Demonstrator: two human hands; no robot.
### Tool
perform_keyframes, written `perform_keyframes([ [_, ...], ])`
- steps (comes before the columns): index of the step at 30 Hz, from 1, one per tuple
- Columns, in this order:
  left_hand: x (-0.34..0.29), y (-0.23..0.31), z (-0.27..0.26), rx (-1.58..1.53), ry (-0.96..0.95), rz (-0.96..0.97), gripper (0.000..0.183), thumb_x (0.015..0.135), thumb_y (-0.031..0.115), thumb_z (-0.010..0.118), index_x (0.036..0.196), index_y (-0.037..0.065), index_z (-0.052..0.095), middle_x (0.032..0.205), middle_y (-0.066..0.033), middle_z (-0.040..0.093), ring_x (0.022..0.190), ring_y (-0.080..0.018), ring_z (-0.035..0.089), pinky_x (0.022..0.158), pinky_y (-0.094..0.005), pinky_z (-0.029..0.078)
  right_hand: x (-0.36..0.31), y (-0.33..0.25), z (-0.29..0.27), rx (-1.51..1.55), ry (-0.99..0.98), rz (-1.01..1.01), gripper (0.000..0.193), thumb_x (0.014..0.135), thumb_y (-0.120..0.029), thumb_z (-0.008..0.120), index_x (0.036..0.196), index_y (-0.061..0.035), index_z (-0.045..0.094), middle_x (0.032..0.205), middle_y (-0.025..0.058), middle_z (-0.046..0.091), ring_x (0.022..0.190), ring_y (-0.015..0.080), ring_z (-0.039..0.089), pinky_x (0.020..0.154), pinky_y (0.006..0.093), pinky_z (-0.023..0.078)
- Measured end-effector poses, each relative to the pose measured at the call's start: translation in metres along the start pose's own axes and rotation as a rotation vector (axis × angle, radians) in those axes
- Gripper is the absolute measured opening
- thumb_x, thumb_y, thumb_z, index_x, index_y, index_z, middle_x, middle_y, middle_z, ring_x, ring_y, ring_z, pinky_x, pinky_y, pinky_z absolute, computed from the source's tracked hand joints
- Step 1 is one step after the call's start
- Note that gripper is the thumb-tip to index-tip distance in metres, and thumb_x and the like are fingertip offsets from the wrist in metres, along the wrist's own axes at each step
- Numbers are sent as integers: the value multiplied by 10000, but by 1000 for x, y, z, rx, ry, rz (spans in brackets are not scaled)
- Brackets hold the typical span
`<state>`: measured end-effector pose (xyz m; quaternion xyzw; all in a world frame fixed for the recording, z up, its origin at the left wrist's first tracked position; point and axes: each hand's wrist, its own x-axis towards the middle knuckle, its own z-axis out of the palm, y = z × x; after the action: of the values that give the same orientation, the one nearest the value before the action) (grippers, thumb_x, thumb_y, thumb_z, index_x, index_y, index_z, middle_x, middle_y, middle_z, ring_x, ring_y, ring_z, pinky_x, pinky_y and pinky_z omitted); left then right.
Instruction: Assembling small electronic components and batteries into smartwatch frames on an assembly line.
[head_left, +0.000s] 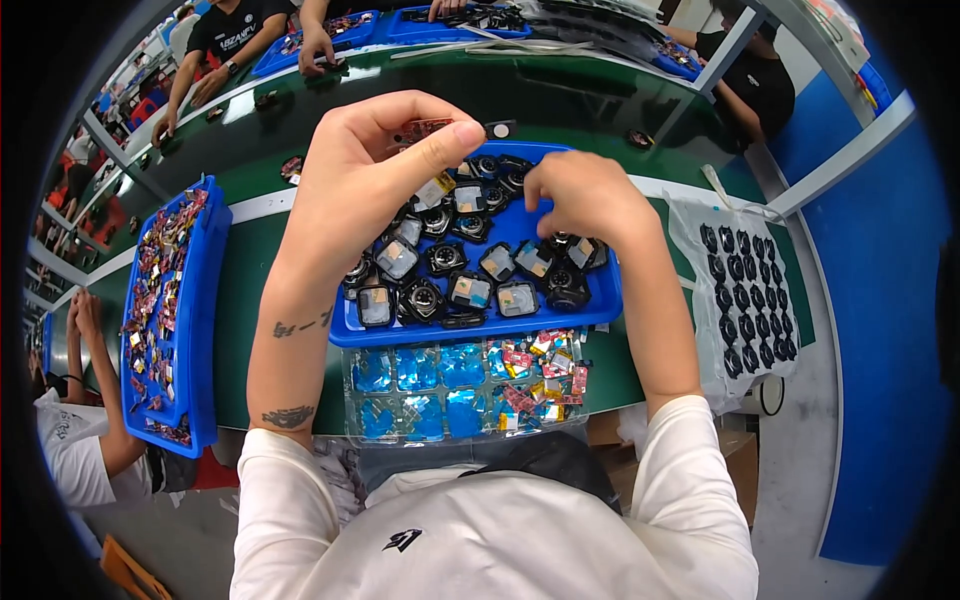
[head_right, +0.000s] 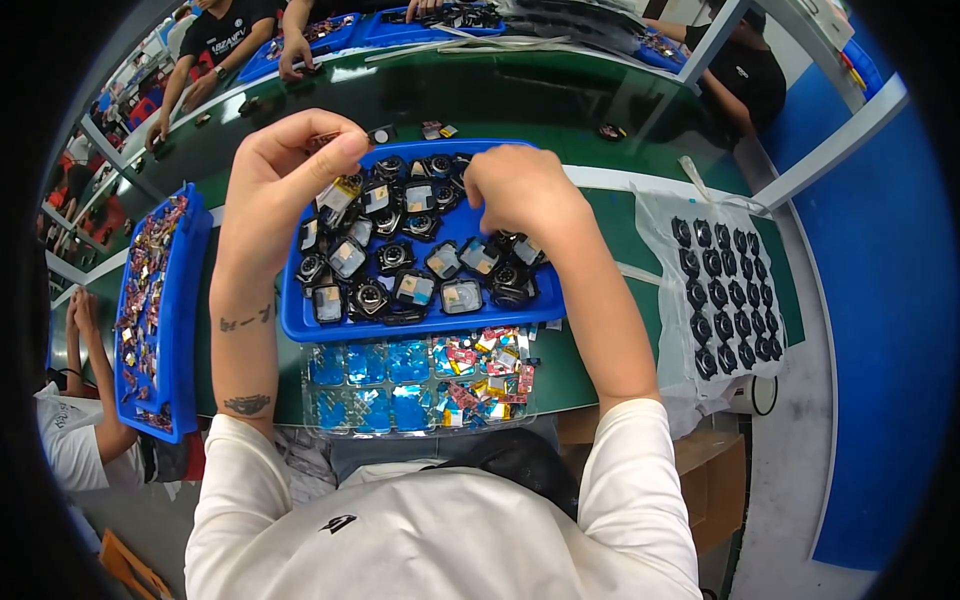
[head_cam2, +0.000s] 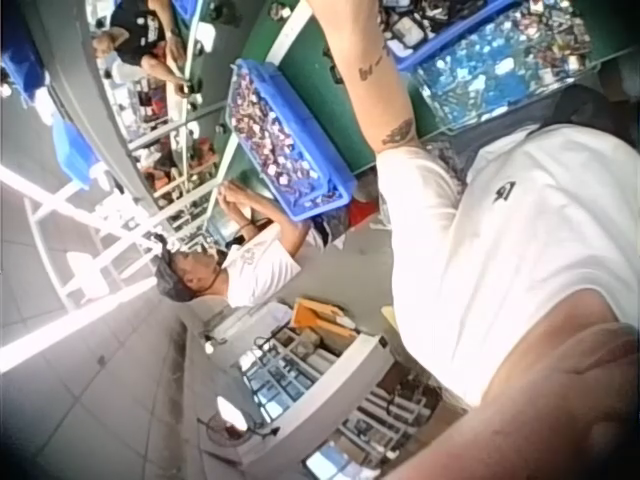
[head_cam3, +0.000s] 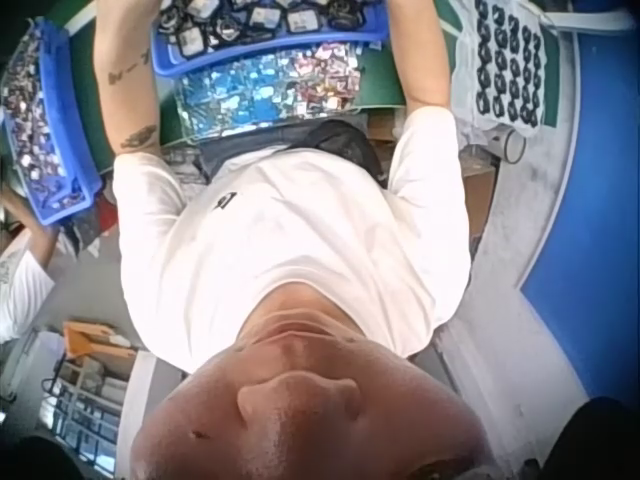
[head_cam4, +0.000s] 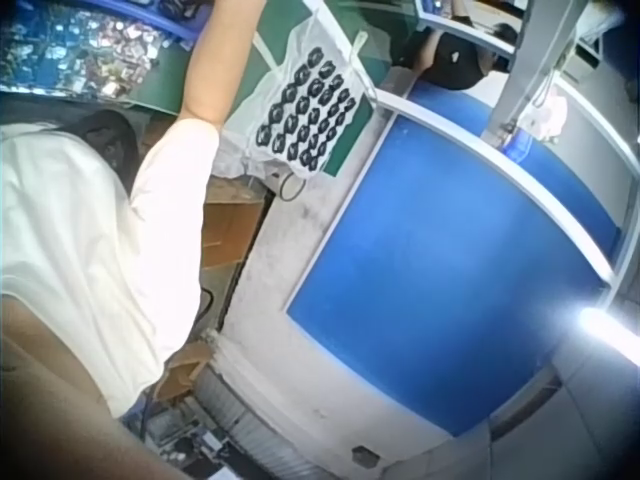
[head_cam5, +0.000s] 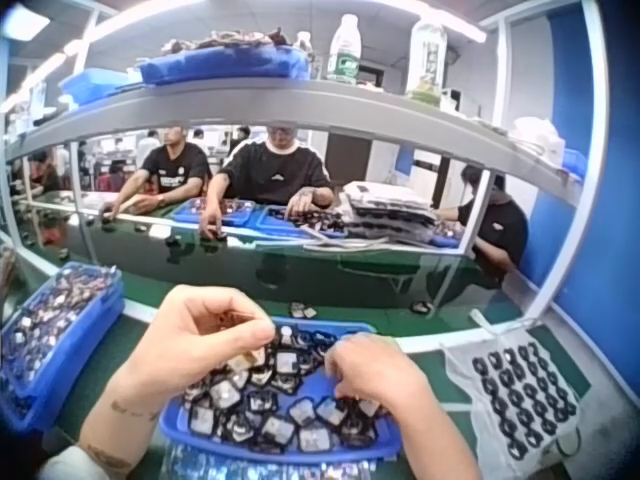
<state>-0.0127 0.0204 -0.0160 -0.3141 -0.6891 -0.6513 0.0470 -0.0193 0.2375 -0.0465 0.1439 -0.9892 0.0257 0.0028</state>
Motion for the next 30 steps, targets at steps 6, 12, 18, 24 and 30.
perform_keyframes([
  [6,-1,5,-1,4,-4,-60,145,842,140,663,876,-1,651,788,3,611,737,-48,534,681,-189,420,14,-5,21,-71,-335,-30,212,542,-139,793,699,-96,658,790,34,644,858,232,605,698,352,491],
  [12,-2,7,-1,-7,-6,-59,149,840,144,667,875,0,650,795,1,613,737,-51,535,686,-191,423,7,-8,7,173,-286,-125,143,584,-132,746,685,-95,652,759,32,596,889,223,562,754,350,470],
  [18,-1,4,2,1,17,-6,193,832,180,690,887,-4,676,734,8,621,666,-20,526,585,-166,398,19,3,22,121,-381,-177,251,559,-118,784,781,-96,669,782,52,642,870,224,583,725,340,479],
  [24,-1,4,-2,4,49,24,177,835,168,686,878,-3,677,715,22,608,661,-19,517,575,-163,386,20,18,4,731,-265,-364,203,660,-65,718,846,-20,649,687,55,645,642,112,615,587,247,467],
  [30,0,1,2,36,97,123,161,826,142,687,859,-15,678,866,-28,642,716,-36,544,614,-176,435,15,11,-9,486,537,-5,187,731,-69,648,887,34,658,704,93,667,677,143,664,629,280,528],
])
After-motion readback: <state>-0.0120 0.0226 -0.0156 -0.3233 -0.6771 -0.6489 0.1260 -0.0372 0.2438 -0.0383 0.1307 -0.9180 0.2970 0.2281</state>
